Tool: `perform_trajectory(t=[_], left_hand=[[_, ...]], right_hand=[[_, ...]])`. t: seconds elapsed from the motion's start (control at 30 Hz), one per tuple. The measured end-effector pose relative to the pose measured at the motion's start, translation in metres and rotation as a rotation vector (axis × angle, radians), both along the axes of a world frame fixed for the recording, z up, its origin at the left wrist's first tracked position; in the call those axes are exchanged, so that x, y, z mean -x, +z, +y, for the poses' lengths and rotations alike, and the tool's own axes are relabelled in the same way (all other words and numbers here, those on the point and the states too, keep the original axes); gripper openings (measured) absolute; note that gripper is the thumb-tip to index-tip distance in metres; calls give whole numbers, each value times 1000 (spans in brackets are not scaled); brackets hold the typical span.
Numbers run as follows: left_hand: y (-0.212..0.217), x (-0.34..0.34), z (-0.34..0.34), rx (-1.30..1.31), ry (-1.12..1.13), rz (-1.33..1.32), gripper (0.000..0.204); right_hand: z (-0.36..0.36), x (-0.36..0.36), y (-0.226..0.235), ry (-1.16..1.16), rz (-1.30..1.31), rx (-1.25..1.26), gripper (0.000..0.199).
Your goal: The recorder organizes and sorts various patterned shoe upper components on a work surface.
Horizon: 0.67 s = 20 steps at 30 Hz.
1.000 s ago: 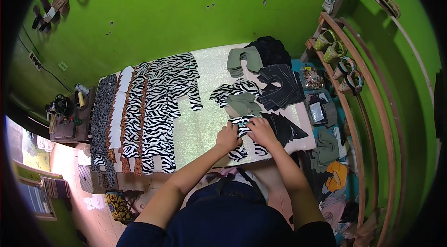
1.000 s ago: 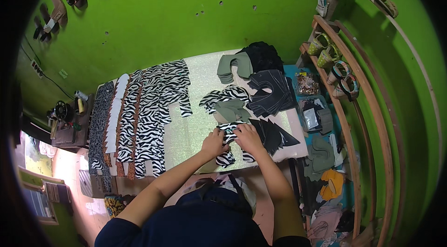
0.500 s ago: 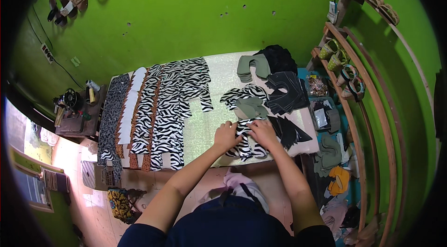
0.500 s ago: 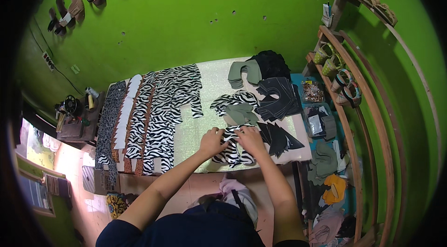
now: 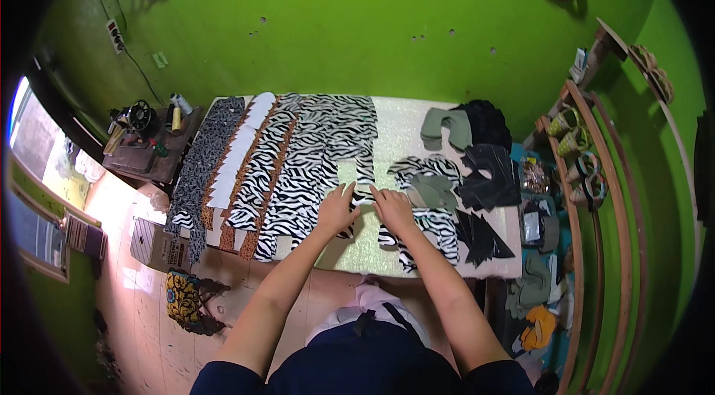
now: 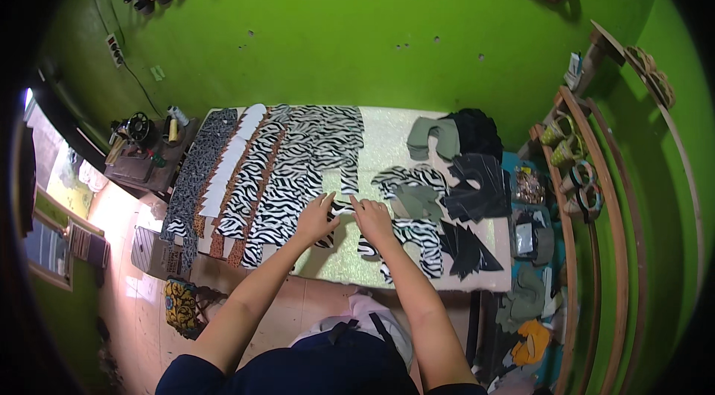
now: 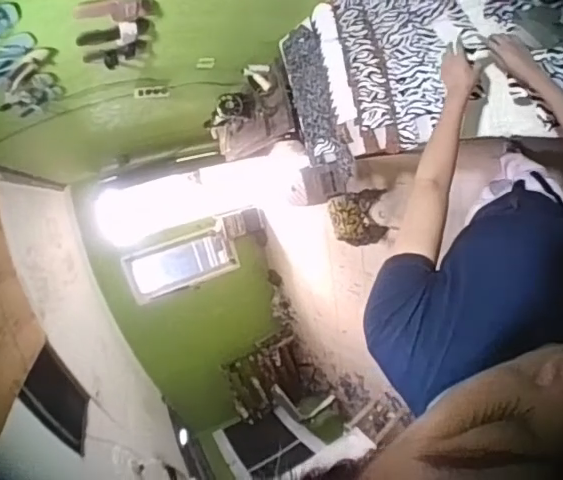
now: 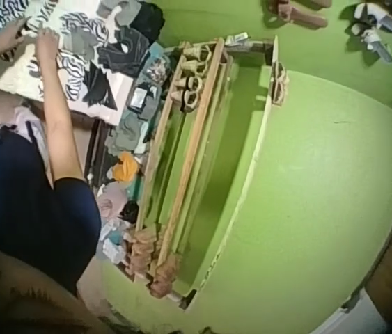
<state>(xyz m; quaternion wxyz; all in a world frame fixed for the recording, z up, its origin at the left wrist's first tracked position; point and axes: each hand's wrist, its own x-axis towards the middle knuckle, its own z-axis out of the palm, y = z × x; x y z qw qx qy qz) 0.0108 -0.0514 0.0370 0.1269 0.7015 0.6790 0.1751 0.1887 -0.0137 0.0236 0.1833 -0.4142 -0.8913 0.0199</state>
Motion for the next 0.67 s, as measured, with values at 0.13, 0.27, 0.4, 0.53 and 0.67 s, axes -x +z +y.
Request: perform_trajectory(t=[0.13, 0.27, 0.4, 0.53, 0.67], left_hand=[[-17, 5, 5, -86, -17, 67, 69], [-42, 1, 12, -49, 21, 20, 62], [-51, -3, 22, -99, 14, 35, 59], [-49, -7, 31, -96, 46, 17, 51], [-43, -10, 48, -36, 86, 13, 44]], right_hand=[[9, 6, -18, -6, 37, 38, 39], [10, 6, -35, -34, 49, 31, 41], [18, -1, -41, -62, 6, -8, 48], [43, -7, -34, -94, 21, 34, 51], [95, -19, -24, -210, 9, 67, 51]])
